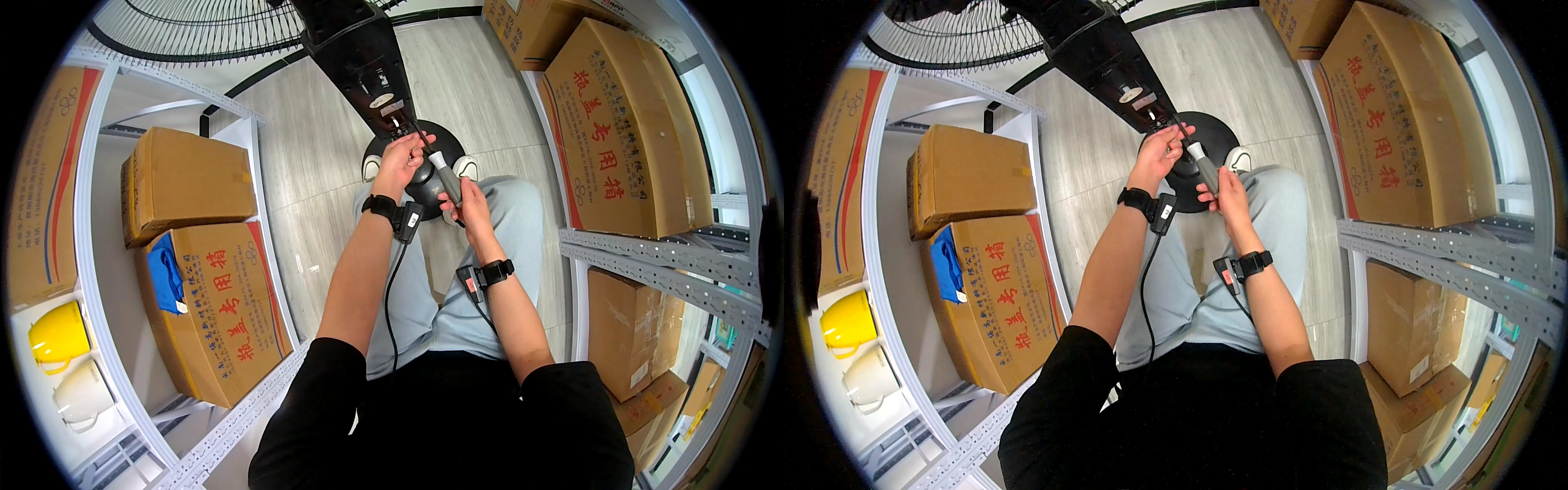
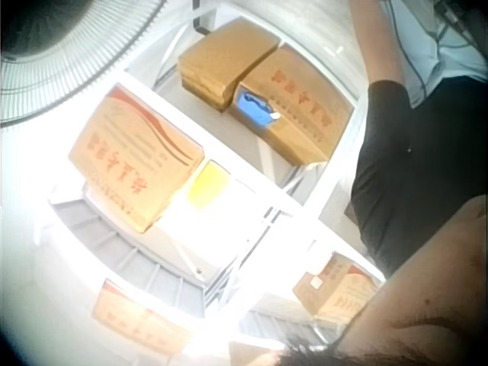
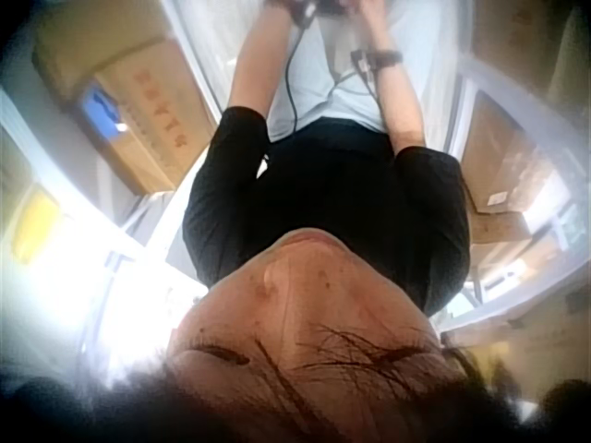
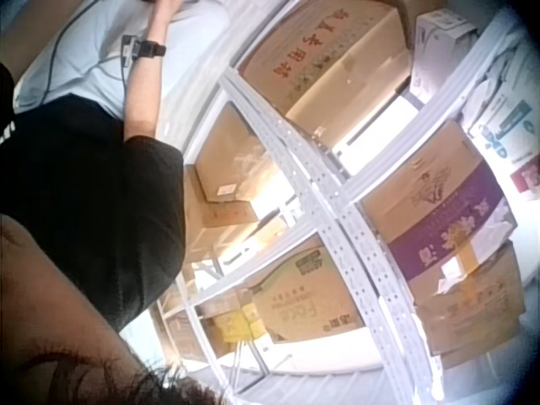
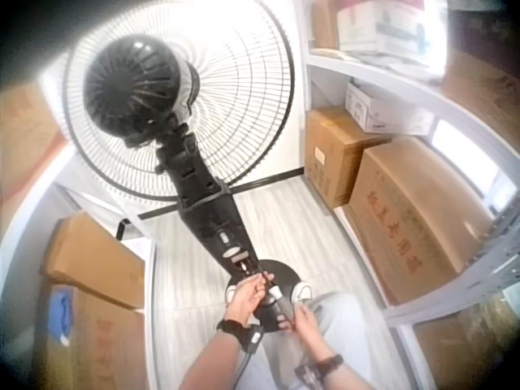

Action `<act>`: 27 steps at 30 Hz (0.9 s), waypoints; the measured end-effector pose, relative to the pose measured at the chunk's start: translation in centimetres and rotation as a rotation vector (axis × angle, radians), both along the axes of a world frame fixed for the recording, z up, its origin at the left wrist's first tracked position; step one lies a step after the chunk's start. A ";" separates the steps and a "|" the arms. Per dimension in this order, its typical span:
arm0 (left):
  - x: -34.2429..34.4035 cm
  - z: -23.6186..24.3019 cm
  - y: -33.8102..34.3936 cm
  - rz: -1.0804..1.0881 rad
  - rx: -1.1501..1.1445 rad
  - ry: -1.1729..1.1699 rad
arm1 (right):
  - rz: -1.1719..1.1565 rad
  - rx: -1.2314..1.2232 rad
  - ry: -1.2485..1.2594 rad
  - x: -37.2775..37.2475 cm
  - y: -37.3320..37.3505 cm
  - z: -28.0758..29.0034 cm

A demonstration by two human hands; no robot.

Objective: The person sits on the floor and uses a screwdriver to tighten screws on the base and control panel of a standing fan. They manipulate the fan's internal wiring and reassemble the plastic housing.

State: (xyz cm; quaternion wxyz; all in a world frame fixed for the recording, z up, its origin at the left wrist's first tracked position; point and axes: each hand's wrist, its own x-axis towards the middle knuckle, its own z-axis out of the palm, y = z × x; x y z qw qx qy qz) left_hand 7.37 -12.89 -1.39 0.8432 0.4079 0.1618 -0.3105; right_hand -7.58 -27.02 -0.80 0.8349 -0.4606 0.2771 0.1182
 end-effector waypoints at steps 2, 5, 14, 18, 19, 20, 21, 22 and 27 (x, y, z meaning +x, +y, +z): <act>0.0 0.1 -0.1 -0.007 -0.012 0.008 | -0.036 -0.131 -0.029 0.0 0.5 -0.1; 0.0 0.3 -0.1 -0.017 -0.007 0.017 | -0.074 -0.346 -0.100 -0.1 1.3 -0.3; -0.1 0.5 -0.1 -0.035 0.004 0.027 | -0.033 -0.037 0.043 0.1 0.2 0.2; -0.2 0.5 -0.1 -0.048 -0.011 0.011 | -0.059 -0.417 -0.115 -0.3 1.7 -0.3; -0.1 0.4 -0.1 -0.047 -0.002 0.010 | -0.059 -0.421 -0.116 -0.3 1.7 -0.3; -0.1 0.4 -0.1 -0.046 0.006 0.011 | -0.058 -0.425 -0.116 -0.3 1.6 -0.3; -0.1 0.4 -0.1 -0.046 0.014 0.011 | -0.058 -0.430 -0.116 -0.3 1.6 -0.3; -0.1 0.4 -0.1 -0.044 0.014 0.011 | -0.054 -0.306 -0.042 -0.2 1.2 -0.2; 0.0 0.2 0.0 -0.031 0.001 0.015 | -0.014 0.014 0.052 0.0 0.1 0.2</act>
